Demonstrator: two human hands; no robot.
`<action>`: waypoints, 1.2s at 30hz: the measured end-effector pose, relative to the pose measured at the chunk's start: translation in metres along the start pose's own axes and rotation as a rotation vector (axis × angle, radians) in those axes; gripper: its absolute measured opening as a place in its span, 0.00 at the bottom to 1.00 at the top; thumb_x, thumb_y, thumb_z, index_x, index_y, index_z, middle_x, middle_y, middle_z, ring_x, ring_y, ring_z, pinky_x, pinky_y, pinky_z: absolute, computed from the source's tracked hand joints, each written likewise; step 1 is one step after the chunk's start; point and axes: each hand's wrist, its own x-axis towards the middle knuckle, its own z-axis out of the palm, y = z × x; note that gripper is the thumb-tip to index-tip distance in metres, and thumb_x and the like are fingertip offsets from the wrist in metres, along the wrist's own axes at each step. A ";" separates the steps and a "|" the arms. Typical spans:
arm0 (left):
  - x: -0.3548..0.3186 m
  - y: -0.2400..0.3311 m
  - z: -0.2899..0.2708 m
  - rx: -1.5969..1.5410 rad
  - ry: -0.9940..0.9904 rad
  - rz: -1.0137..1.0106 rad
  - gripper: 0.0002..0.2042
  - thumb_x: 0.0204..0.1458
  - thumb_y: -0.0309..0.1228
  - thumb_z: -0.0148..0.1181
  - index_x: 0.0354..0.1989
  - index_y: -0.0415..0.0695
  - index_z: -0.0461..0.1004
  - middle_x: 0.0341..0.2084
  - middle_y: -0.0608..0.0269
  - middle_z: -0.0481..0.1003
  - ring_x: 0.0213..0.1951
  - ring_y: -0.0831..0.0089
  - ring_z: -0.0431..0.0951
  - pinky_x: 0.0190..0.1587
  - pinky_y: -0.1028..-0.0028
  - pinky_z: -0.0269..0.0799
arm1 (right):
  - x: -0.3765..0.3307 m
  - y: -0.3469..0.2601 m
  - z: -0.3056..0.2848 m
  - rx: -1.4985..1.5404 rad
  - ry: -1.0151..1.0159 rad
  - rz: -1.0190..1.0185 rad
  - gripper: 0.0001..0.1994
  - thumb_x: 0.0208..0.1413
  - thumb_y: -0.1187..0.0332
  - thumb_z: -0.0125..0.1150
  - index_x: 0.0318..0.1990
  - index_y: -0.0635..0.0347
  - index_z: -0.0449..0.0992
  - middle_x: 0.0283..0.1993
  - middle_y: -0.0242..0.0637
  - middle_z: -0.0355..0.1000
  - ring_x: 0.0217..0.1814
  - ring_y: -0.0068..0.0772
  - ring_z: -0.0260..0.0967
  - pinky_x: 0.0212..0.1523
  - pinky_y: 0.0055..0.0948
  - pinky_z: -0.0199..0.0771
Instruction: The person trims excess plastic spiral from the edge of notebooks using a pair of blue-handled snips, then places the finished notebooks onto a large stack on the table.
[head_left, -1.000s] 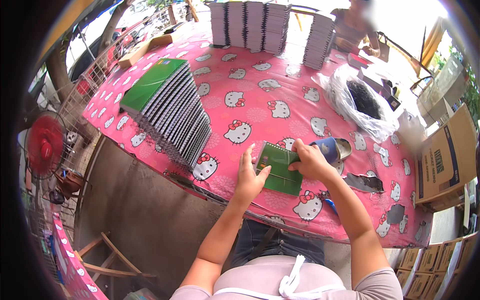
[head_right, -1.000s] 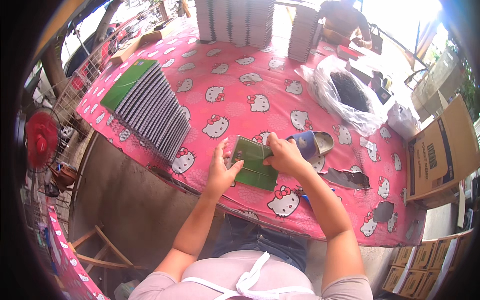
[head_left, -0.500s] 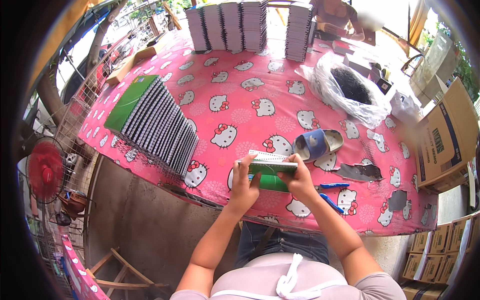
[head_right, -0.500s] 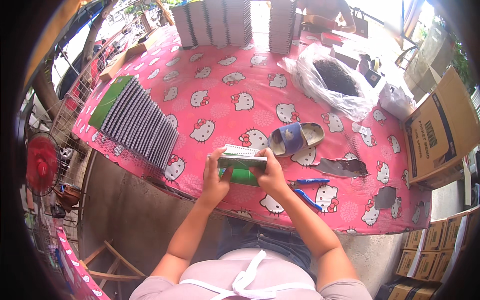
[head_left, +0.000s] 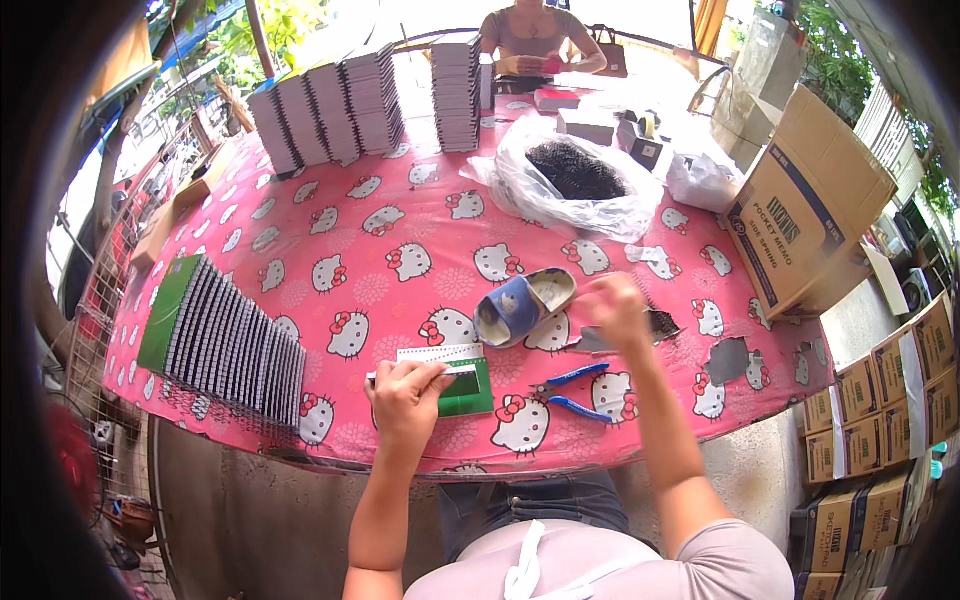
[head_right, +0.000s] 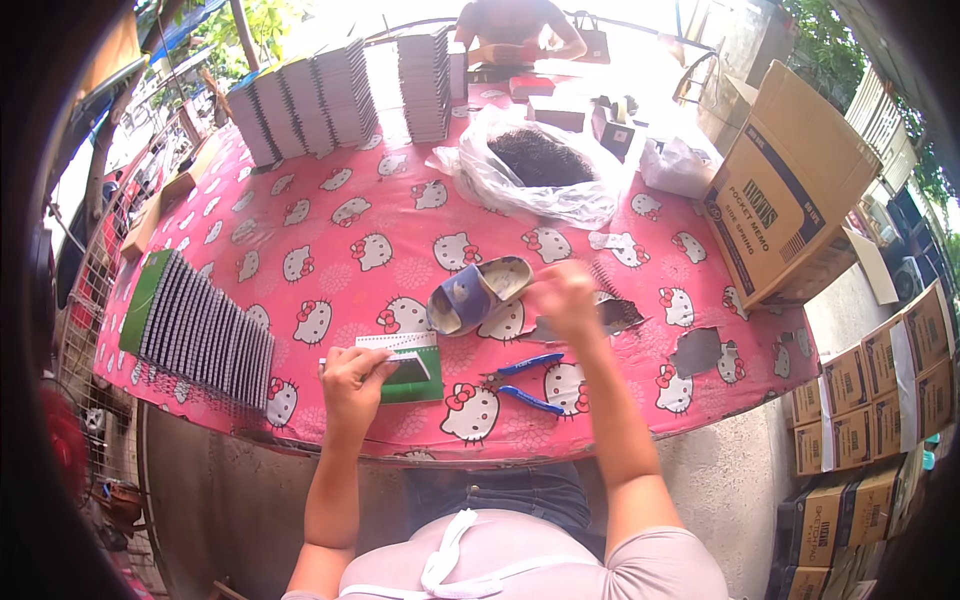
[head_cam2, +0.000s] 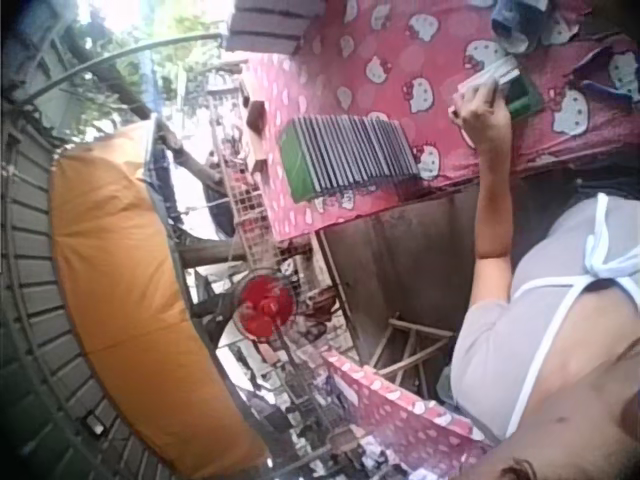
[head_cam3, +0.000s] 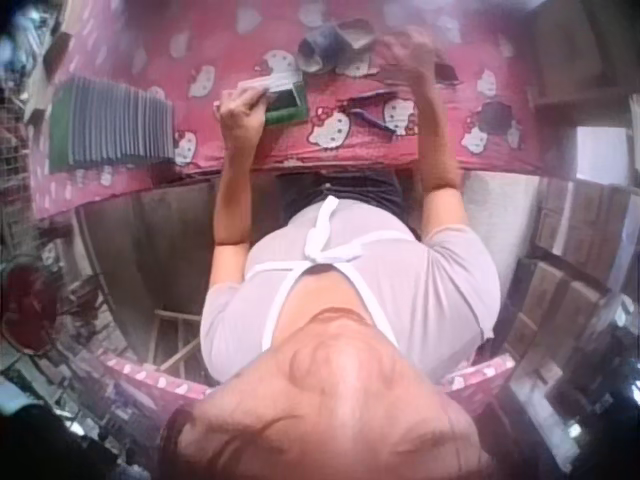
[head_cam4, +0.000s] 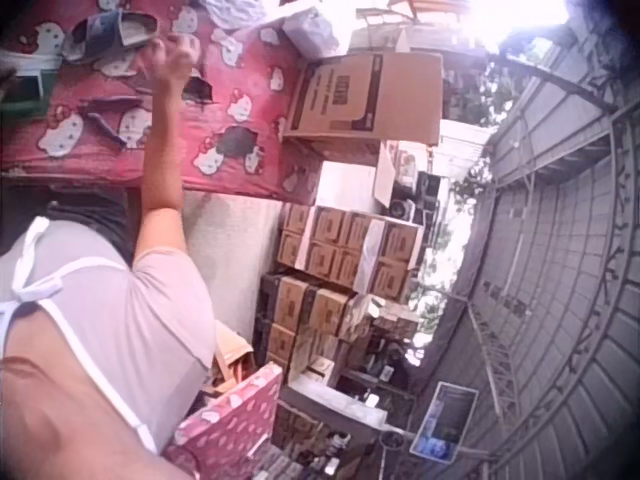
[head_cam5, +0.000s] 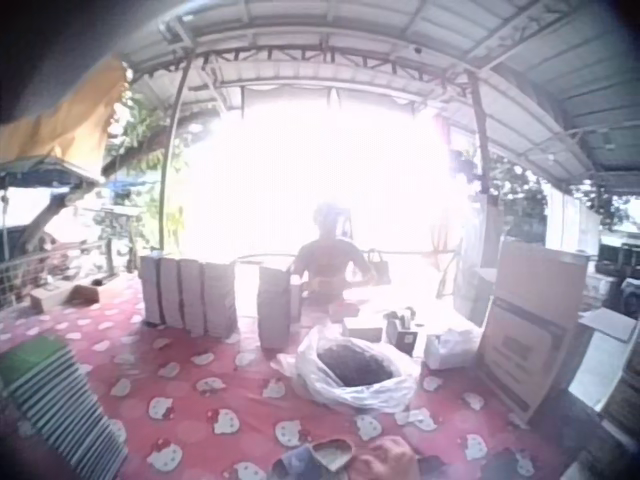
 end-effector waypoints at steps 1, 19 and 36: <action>0.002 0.008 0.000 -0.006 -0.020 0.018 0.07 0.42 0.36 0.69 0.31 0.54 0.83 0.26 0.75 0.77 0.36 0.70 0.70 0.46 0.63 0.58 | 0.007 0.050 -0.023 -0.271 0.161 0.009 0.17 0.44 0.64 0.69 0.41 0.63 0.77 0.42 0.49 0.72 0.46 0.46 0.70 0.49 0.39 0.69; -0.007 0.000 0.001 -0.044 0.027 -0.026 0.09 0.43 0.37 0.69 0.33 0.52 0.82 0.32 0.73 0.79 0.44 0.70 0.71 0.52 0.58 0.54 | -0.054 -0.064 0.011 0.184 -0.314 -0.147 0.19 0.46 0.84 0.58 0.48 0.59 0.77 0.36 0.39 0.72 0.35 0.34 0.71 0.35 0.30 0.72; -0.009 0.005 0.006 -0.089 0.066 -0.027 0.08 0.41 0.36 0.71 0.31 0.51 0.82 0.29 0.73 0.78 0.41 0.70 0.71 0.50 0.60 0.54 | -0.033 -0.093 0.039 0.437 -0.577 -0.091 0.07 0.46 0.77 0.66 0.34 0.62 0.76 0.34 0.36 0.69 0.34 0.29 0.71 0.33 0.28 0.72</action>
